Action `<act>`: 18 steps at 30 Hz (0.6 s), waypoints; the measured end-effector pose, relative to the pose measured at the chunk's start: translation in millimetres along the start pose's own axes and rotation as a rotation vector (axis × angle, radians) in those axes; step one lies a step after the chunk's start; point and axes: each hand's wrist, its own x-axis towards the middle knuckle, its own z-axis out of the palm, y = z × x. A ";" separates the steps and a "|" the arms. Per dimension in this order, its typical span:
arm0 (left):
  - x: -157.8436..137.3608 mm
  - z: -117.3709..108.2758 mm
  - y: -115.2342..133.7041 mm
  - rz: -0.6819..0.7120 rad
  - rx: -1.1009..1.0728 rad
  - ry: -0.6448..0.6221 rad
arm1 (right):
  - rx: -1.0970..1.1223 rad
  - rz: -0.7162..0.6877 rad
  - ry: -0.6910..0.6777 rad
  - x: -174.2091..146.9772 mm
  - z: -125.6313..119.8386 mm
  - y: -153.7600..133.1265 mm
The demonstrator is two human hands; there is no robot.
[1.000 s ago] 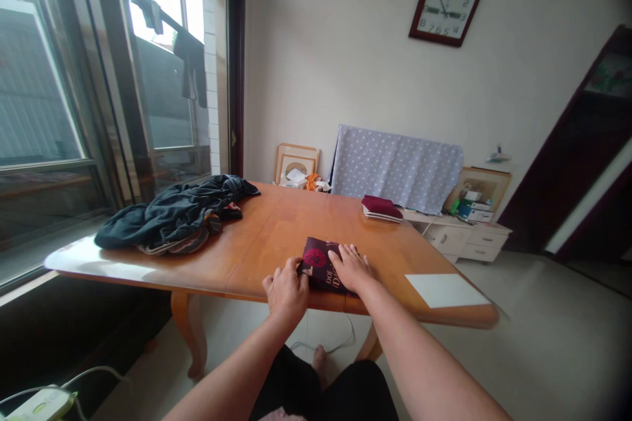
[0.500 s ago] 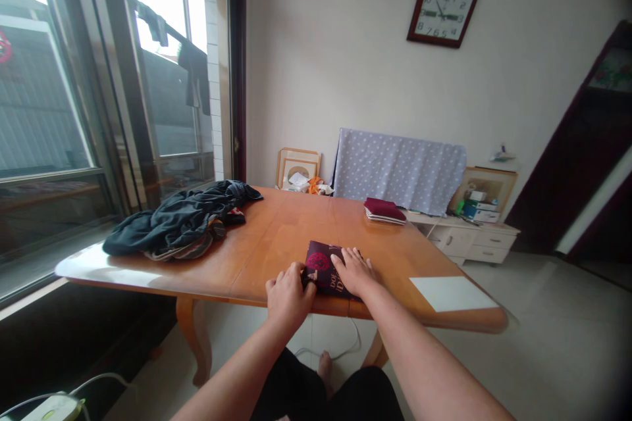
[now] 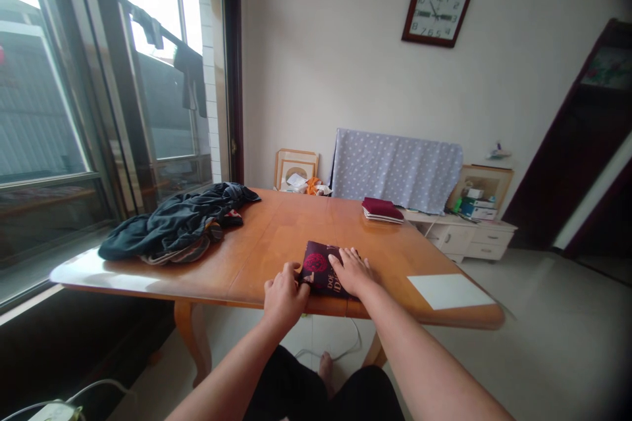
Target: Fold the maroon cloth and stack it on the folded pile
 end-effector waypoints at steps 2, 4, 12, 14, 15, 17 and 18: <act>-2.4 -1.4 -3.6 0.027 -0.035 0.043 | 0.012 0.001 0.004 1.1 1.0 0.4; -5.8 -2.0 -6.8 0.087 -0.043 0.084 | 0.016 0.005 0.004 1.9 1.6 0.6; -9.6 -6.0 -13.8 0.271 0.141 0.039 | 0.029 0.009 0.010 0.8 1.1 0.7; -9.1 -9.0 -16.0 0.277 0.200 0.019 | 0.029 0.006 0.014 0.2 0.7 0.5; -9.2 -10.4 -17.1 0.276 0.219 0.015 | 0.027 0.006 0.013 0.0 0.5 0.3; -10.1 -12.7 -19.2 0.280 0.230 0.015 | 0.021 0.010 0.009 -0.4 0.2 -0.1; -10.8 -13.5 -20.1 0.286 0.223 0.019 | 0.018 0.011 0.008 -0.6 0.0 -0.2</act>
